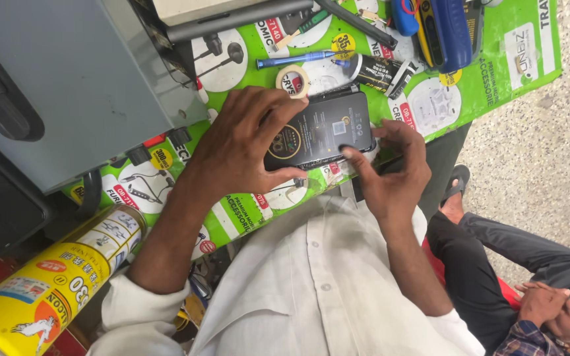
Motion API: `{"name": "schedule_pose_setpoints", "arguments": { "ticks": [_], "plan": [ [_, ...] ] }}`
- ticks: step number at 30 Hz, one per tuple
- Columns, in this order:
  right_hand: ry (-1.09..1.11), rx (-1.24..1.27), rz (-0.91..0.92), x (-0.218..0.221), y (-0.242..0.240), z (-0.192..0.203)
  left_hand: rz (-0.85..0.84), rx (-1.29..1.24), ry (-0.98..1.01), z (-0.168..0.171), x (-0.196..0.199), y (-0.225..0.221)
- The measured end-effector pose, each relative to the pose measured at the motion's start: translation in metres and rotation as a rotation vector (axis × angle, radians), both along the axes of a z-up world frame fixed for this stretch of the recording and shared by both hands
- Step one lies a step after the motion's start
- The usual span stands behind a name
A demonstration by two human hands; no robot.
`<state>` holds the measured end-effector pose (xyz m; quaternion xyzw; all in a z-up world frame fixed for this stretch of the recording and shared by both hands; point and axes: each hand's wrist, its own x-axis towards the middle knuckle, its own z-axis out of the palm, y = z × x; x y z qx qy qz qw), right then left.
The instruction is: The person holds a smartphone and repeatedly turns it over to inspect the screen, back, and edges. They use a small tool to probe the device's seams and buttons, then wipe the screen with a white cloth. The person continues to rotate and examine the phone from multiple angles.
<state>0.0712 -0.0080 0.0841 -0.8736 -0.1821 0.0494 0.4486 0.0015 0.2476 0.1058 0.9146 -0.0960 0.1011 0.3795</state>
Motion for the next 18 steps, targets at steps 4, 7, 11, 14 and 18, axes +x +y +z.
{"name": "schedule_pose_setpoints", "arguments": {
  "ticks": [4, 7, 11, 14, 18],
  "plan": [
    [0.057, 0.157, -0.208, 0.009, -0.007, -0.01, -0.008, -0.066, 0.048, -0.007, -0.003, 0.004],
    [0.099, 0.184, -0.37, 0.008, -0.007, -0.006, -0.039, -0.116, 0.065, -0.008, -0.004, 0.01],
    [-0.096, -0.007, -0.106, -0.008, 0.008, -0.003, -0.035, -0.152, 0.07, -0.009, -0.005, 0.013],
    [-0.107, -0.064, -0.086, -0.013, 0.016, -0.008, -0.035, -0.145, 0.085, -0.01, -0.004, 0.013],
    [0.147, 0.174, -0.145, -0.01, 0.01, -0.013, -0.024, -0.125, 0.075, -0.01, -0.006, 0.011]
  ]
}}
